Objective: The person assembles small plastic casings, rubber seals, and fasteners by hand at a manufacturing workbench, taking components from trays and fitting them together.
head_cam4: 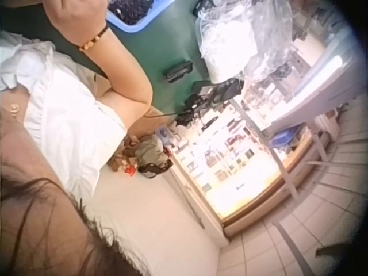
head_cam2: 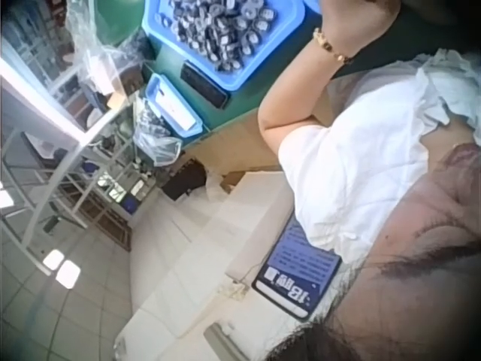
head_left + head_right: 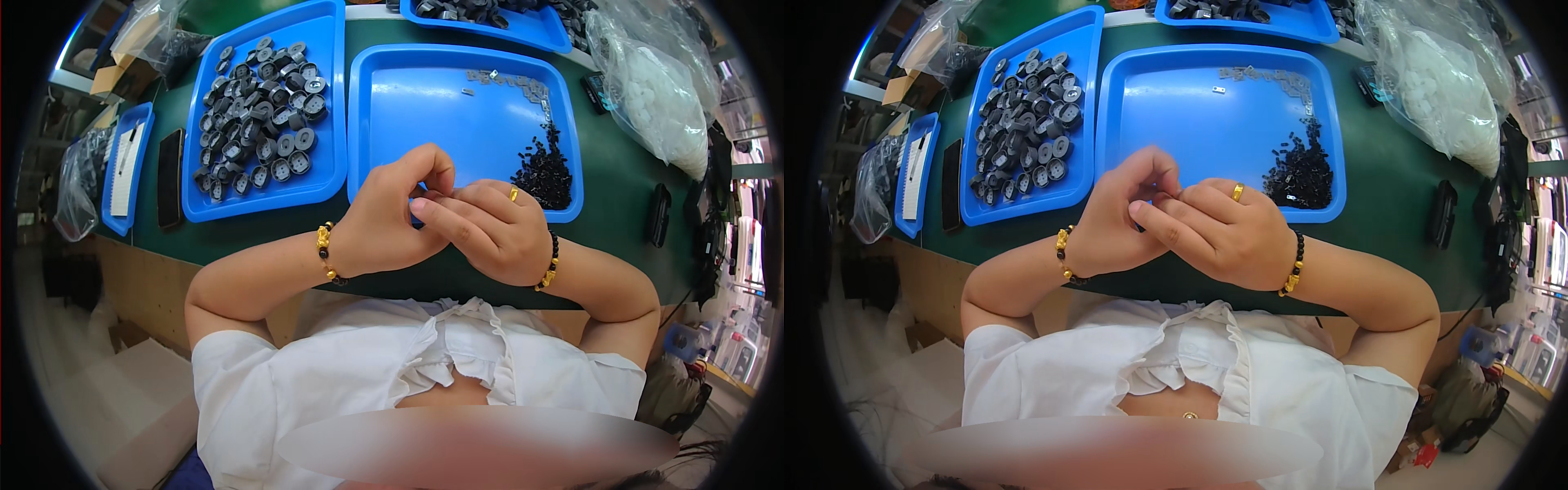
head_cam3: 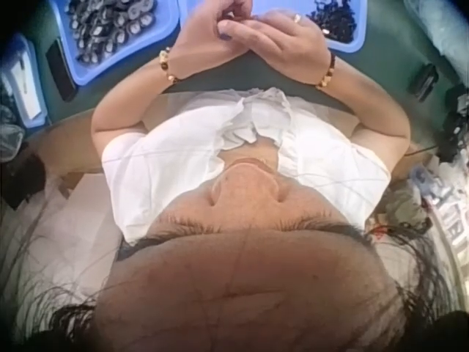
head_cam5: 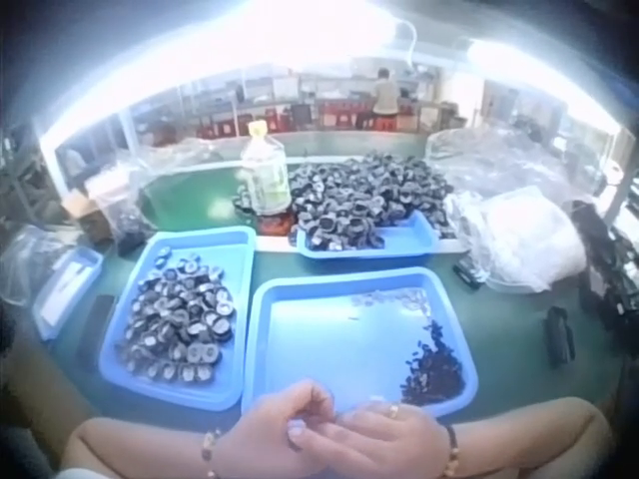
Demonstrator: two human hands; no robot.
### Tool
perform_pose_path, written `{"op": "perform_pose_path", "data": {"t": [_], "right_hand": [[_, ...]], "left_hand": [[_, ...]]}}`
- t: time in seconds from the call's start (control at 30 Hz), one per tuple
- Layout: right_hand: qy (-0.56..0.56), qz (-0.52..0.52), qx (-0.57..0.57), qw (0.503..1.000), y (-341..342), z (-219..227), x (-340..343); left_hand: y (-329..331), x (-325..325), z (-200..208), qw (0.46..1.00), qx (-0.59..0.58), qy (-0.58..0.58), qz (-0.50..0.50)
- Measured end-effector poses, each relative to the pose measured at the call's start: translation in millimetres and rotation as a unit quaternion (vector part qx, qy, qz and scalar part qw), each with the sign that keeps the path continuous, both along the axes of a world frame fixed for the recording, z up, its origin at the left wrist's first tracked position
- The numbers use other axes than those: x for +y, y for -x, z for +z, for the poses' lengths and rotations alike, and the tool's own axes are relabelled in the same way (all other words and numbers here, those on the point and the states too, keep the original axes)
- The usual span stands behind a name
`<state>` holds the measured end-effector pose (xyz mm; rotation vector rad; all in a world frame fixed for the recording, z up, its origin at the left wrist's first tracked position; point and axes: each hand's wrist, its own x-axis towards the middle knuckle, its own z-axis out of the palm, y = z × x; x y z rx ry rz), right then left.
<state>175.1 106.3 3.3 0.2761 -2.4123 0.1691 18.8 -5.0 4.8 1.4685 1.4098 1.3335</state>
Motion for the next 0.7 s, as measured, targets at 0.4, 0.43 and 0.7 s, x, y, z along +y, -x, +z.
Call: {"op": "perform_pose_path", "data": {"t": [0.4, 0.43, 0.7], "right_hand": [[0.071, -0.232, -0.066, 0.968, 45, 12, 174], [0.114, -0.272, -0.097, 0.95, 51, 13, 200], [0.088, -0.361, -0.294, 0.881, 117, 2, 273]], "left_hand": [[116, -1, 43, 0.796, 0.528, -0.032, 0.293], [123, -1, 44, 0.812, 0.507, -0.029, 0.286], [105, 0, 48, 0.915, 0.363, -0.074, 0.16]]}}
